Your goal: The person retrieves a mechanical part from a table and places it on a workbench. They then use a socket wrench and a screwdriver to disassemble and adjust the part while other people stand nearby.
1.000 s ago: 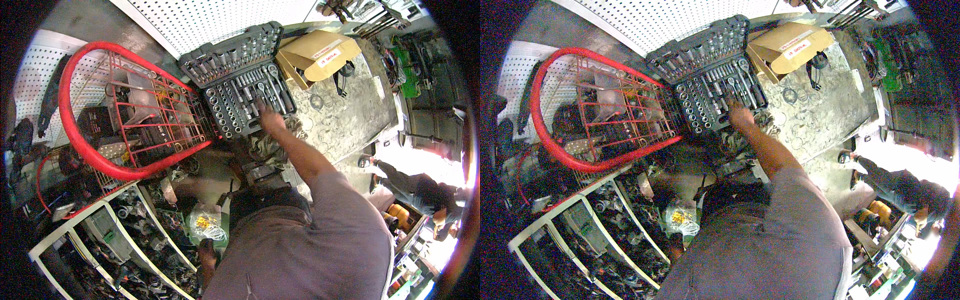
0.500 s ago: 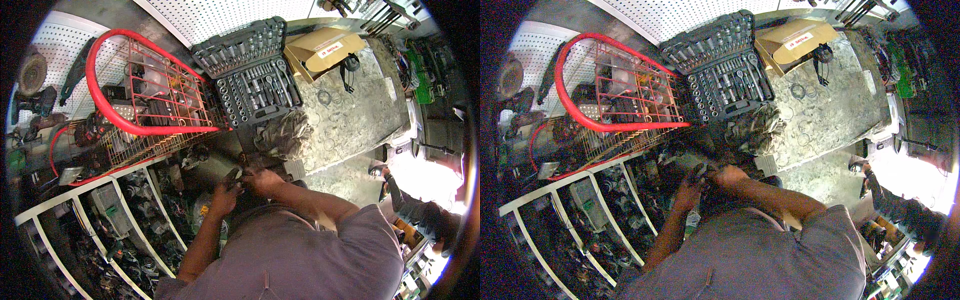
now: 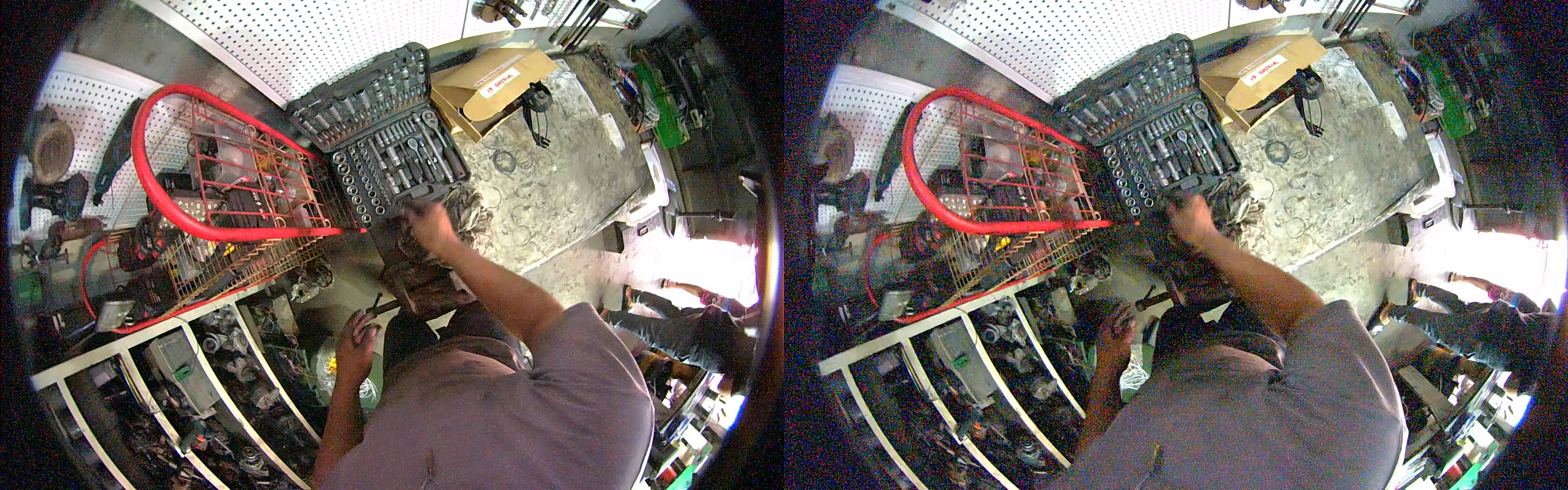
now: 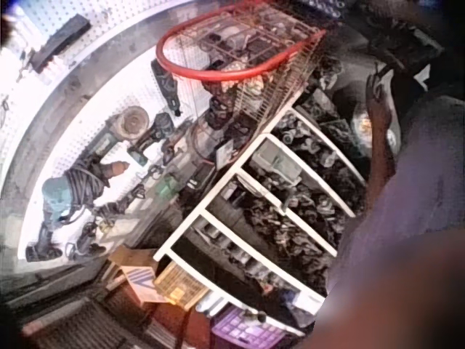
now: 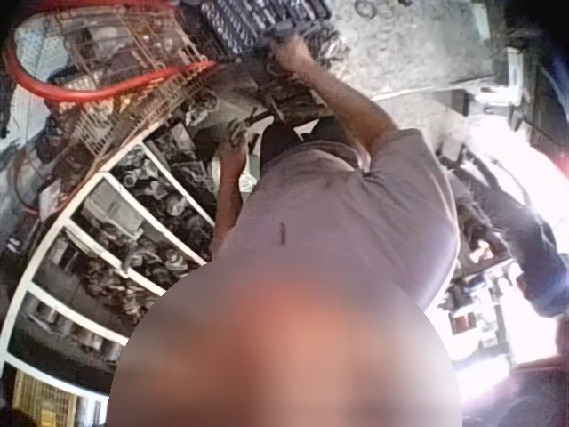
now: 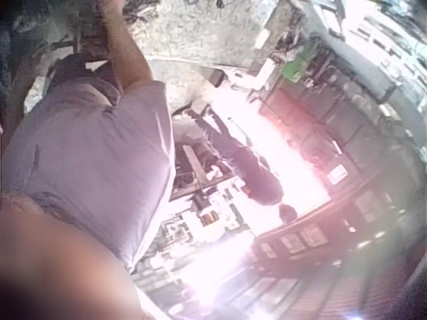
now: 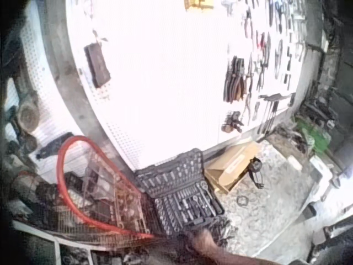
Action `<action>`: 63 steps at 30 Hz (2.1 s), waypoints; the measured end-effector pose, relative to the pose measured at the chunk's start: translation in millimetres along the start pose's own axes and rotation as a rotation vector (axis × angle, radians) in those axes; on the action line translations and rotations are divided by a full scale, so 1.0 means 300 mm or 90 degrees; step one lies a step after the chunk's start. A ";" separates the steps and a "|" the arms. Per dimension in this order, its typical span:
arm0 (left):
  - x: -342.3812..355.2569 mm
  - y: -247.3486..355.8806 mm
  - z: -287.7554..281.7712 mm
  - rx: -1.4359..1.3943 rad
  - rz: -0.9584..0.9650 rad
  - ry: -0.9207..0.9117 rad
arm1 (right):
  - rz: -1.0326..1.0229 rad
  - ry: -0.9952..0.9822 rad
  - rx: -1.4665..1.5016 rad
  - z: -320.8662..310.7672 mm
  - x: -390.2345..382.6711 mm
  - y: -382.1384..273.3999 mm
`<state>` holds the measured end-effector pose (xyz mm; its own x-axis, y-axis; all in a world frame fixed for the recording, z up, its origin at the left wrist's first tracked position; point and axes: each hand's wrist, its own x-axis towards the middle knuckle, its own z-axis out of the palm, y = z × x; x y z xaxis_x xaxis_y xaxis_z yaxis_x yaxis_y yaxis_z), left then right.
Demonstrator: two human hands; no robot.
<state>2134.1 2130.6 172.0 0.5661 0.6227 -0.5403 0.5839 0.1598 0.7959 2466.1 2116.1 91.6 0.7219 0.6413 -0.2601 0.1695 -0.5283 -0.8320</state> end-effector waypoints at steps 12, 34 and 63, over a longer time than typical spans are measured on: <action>-0.132 -0.174 -0.210 0.277 -0.099 0.080 | 0.093 0.289 0.283 0.024 0.512 0.160; -0.368 -0.728 -0.283 0.308 -0.331 -0.040 | 0.010 0.476 0.141 -0.099 1.163 -0.138; -0.412 -0.974 -0.277 0.289 -0.245 0.069 | 0.034 -0.143 -0.008 -0.003 0.383 0.012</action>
<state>1845.4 2070.6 28.9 0.2169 0.6631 -0.7164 0.9383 0.0608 0.3404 2550.3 2187.5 59.2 0.5631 0.7194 -0.4066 0.1450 -0.5704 -0.8085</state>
